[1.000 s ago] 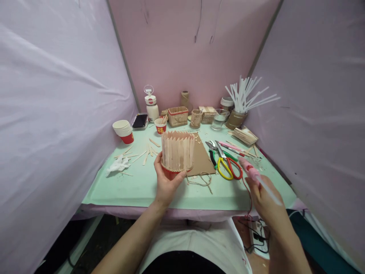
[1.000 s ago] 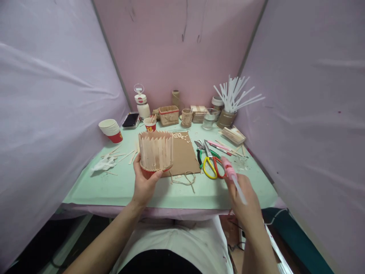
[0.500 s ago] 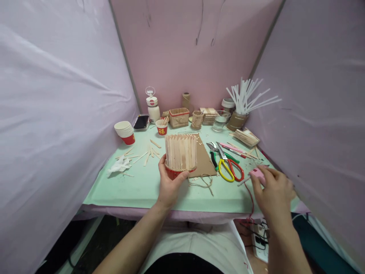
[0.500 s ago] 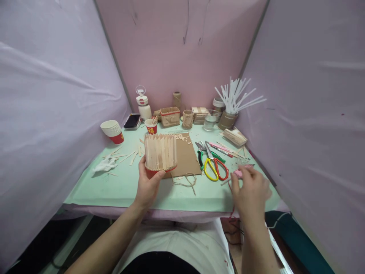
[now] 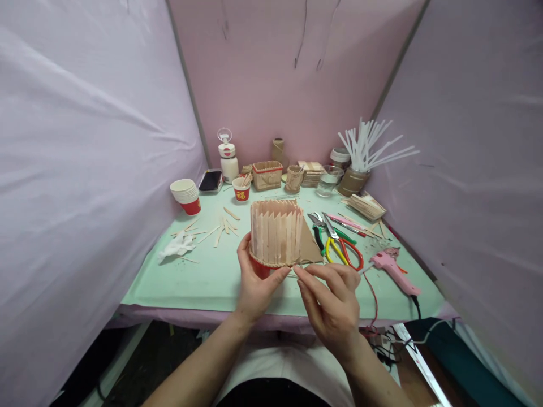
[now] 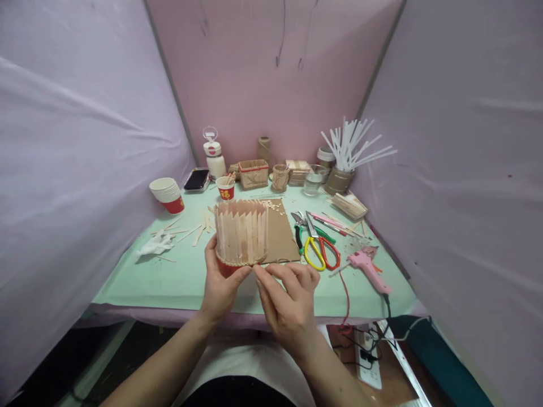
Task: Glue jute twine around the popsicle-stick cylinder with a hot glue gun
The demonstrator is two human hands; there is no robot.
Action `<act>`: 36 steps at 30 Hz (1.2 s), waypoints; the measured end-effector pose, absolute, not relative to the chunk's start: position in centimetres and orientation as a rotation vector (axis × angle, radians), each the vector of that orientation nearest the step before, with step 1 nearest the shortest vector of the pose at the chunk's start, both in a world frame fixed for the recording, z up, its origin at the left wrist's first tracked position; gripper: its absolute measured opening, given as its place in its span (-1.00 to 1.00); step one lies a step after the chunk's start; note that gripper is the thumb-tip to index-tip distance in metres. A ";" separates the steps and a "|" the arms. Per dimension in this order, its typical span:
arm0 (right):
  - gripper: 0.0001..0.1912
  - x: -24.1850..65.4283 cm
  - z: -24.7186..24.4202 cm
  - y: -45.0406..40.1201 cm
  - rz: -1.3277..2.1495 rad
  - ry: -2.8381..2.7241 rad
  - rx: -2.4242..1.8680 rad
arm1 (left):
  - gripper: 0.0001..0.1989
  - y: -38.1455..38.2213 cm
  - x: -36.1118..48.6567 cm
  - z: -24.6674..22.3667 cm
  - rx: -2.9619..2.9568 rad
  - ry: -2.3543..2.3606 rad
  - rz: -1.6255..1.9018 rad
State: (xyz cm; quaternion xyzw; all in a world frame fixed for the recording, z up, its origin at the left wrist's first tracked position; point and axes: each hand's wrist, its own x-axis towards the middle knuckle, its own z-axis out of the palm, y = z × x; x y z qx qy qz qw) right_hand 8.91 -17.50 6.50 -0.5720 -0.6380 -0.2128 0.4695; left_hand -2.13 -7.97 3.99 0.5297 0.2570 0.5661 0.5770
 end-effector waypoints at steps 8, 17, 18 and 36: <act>-0.67 8.7 6.3 -17.5 -0.496 -1.561 -1.423 | -0.10 -8.1 -2.2 4.2 1.310 0.637 1.359; -0.68 8.5 6.4 -17.5 -0.458 -1.535 -1.430 | -0.08 -8.4 -2.1 4.8 1.288 0.644 1.386; -0.68 8.5 6.3 -17.4 -0.449 -1.532 -1.433 | -0.09 -8.5 -2.1 4.8 1.287 0.651 1.392; -0.55 8.1 5.2 -17.3 -0.291 -1.361 -1.360 | -0.18 -8.1 -1.2 3.7 1.025 0.596 1.244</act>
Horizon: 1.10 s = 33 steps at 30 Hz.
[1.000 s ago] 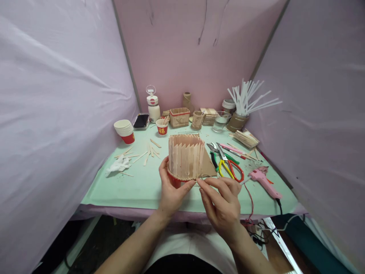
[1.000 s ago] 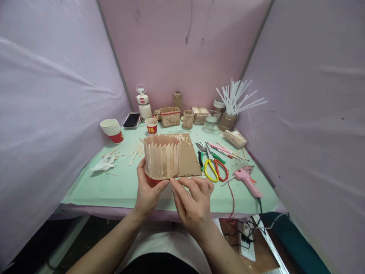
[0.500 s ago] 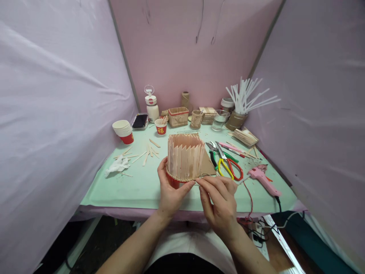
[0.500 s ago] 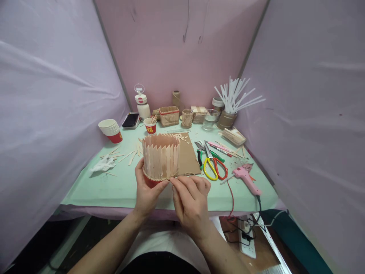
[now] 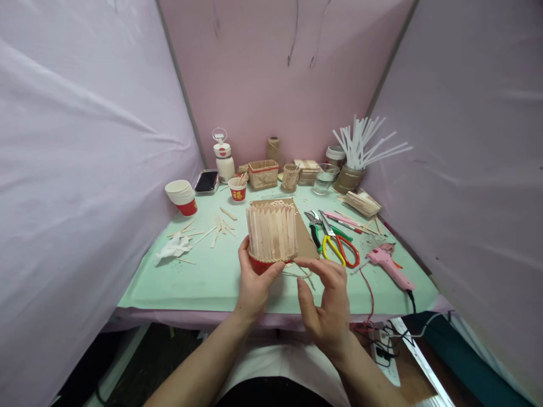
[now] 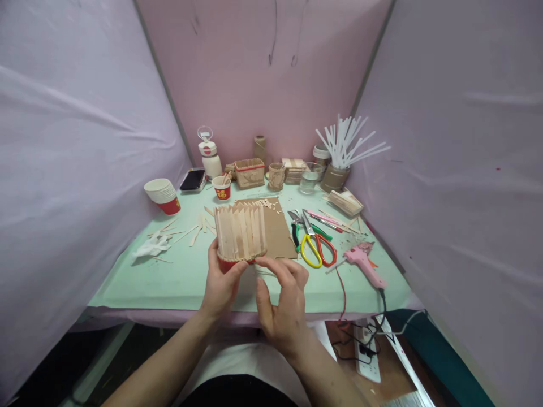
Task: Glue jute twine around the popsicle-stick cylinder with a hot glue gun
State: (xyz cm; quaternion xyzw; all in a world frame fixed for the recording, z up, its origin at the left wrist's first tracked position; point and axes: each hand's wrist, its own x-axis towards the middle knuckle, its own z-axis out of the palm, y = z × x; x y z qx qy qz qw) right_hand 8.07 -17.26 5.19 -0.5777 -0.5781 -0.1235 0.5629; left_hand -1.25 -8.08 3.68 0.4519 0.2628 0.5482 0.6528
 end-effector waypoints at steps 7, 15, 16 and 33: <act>-0.52 7.2 4.5 -16.9 -0.278 -1.403 -1.426 | -0.17 -8.0 -1.4 3.5 1.024 0.660 1.244; -0.61 7.2 4.9 -16.6 -0.004 -1.049 -1.182 | -0.21 -7.8 -1.1 3.3 0.971 0.641 1.224; -0.60 7.2 5.0 -16.6 -0.029 -1.052 -1.179 | -0.22 -7.7 -1.1 3.3 0.960 0.636 1.227; -0.63 9.3 4.3 -15.7 0.089 -0.974 -1.323 | -0.38 -7.7 -1.1 3.5 0.820 0.509 1.132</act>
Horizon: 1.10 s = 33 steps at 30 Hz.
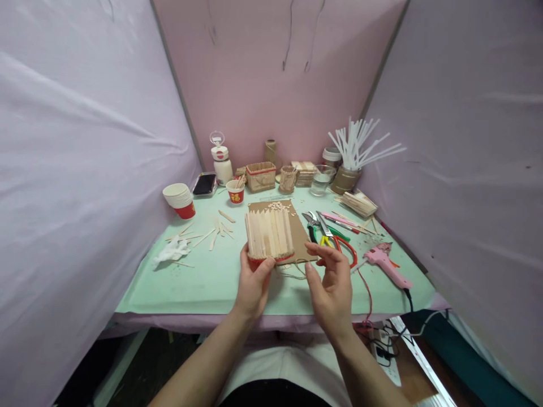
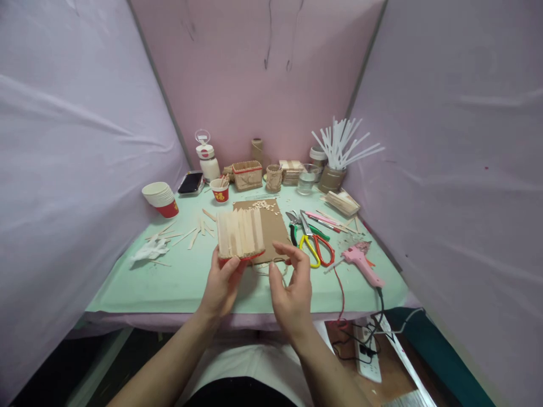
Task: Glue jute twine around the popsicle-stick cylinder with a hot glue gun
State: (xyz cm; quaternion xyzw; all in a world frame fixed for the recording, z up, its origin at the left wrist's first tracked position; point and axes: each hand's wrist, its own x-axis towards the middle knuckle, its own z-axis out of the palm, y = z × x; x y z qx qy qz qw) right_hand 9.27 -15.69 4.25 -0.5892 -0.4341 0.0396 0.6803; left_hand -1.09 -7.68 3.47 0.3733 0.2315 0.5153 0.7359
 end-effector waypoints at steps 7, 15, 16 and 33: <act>-0.25 11.0 2.7 -13.8 0.604 -1.075 -1.195 | -0.48 -7.8 -1.2 3.8 0.742 0.452 1.010; -0.42 12.1 2.9 -12.2 0.927 -0.842 -0.993 | -0.58 -7.5 -1.3 3.5 0.668 0.344 0.837; -0.44 12.4 3.1 -12.0 0.979 -0.832 -0.945 | -0.58 -7.3 -1.4 3.4 0.647 0.315 0.799; -0.02 15.7 6.0 -2.8 0.884 -0.764 -0.986 | -0.44 2.1 -1.1 5.2 0.717 0.536 0.476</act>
